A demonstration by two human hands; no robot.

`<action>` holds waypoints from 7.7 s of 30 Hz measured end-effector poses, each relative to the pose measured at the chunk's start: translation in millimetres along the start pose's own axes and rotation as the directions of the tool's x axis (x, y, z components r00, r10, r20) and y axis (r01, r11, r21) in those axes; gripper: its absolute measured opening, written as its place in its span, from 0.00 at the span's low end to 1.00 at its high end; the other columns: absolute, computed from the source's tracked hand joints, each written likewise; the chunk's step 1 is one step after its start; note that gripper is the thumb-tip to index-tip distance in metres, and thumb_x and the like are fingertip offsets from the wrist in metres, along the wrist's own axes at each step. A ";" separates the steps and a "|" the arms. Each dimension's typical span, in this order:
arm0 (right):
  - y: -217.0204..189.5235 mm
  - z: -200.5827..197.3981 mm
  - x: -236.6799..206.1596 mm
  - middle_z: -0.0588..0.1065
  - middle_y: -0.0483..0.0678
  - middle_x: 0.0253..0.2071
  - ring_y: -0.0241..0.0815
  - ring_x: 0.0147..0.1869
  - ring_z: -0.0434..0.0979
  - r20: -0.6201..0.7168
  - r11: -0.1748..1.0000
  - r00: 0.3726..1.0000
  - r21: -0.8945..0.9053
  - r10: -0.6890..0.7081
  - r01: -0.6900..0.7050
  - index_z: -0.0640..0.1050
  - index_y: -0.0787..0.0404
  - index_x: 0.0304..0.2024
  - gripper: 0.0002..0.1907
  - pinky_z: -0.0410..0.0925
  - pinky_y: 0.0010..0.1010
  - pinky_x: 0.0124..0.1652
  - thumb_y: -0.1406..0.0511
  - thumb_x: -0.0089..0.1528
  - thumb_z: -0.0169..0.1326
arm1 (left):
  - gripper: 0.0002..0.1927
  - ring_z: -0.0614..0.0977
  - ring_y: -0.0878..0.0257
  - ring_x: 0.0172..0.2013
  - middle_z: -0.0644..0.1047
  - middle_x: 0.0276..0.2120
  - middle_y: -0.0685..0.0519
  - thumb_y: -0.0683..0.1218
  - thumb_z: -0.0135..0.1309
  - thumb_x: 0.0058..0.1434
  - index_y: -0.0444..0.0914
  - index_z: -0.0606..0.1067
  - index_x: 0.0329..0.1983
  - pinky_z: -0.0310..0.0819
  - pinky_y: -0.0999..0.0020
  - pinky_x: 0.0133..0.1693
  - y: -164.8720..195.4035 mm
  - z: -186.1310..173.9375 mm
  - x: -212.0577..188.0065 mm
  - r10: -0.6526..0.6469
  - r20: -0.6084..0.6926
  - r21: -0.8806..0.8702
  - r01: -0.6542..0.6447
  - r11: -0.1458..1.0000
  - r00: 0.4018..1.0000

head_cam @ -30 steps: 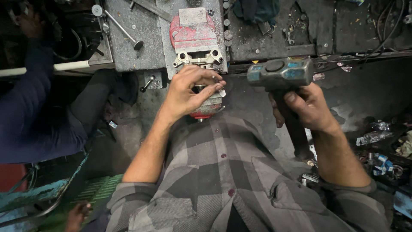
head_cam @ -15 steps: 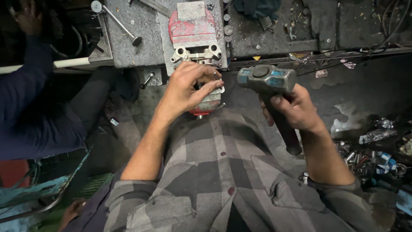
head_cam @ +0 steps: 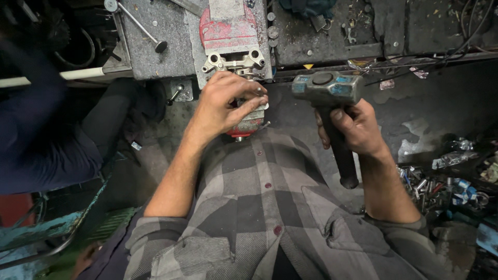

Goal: The person works on a small engine component clamped in a bench vise. They hold a punch or pin against the part and strike it with a hammer, then pick up a flat file and file the edge of a metal piece, then resume hammering the component in the vise.

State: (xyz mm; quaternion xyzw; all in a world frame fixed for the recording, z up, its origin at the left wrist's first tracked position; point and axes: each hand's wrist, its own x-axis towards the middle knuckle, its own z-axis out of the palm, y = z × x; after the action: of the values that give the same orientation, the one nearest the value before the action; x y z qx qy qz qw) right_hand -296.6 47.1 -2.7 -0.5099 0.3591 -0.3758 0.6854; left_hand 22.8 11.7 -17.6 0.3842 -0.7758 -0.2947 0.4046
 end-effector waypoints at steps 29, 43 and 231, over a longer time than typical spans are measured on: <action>-90.7 64.9 34.2 0.72 0.48 0.25 0.38 0.23 0.75 -0.021 0.903 0.943 -0.282 0.332 -0.324 0.72 0.66 0.54 0.17 0.72 0.30 0.22 0.61 0.67 0.50 | 0.11 0.80 0.64 0.43 0.83 0.36 0.61 0.49 0.68 0.59 0.44 0.84 0.44 0.70 0.66 0.44 -37.0 -0.2 -1.5 0.259 0.057 0.142 -0.264 0.954 0.964; -48.7 27.5 12.3 0.73 0.49 0.29 0.37 0.23 0.75 -0.212 0.943 0.950 -0.194 0.229 -0.270 0.73 0.68 0.50 0.13 0.70 0.30 0.21 0.65 0.67 0.52 | 0.05 0.85 0.61 0.48 0.84 0.42 0.52 0.38 0.64 0.64 0.37 0.82 0.42 0.82 0.63 0.53 -28.5 -14.8 -19.4 -0.078 -0.433 -0.221 -0.021 0.975 0.898; -15.1 18.4 -3.2 0.73 0.51 0.37 0.38 0.24 0.73 -0.297 0.983 0.940 -0.024 0.168 -0.184 0.72 0.69 0.48 0.14 0.68 0.28 0.20 0.62 0.71 0.48 | 0.08 0.77 0.59 0.54 0.85 0.43 0.58 0.42 0.68 0.63 0.42 0.85 0.45 0.62 0.55 0.63 -25.9 24.2 2.0 0.036 -0.258 0.134 -0.001 0.991 0.965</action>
State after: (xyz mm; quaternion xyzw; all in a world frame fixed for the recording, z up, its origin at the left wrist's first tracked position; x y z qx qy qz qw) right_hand -284.2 54.9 16.4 -0.4317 0.5107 -0.3753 0.6419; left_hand 10.6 -0.2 -48.8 0.4383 -0.7374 -0.1860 0.4791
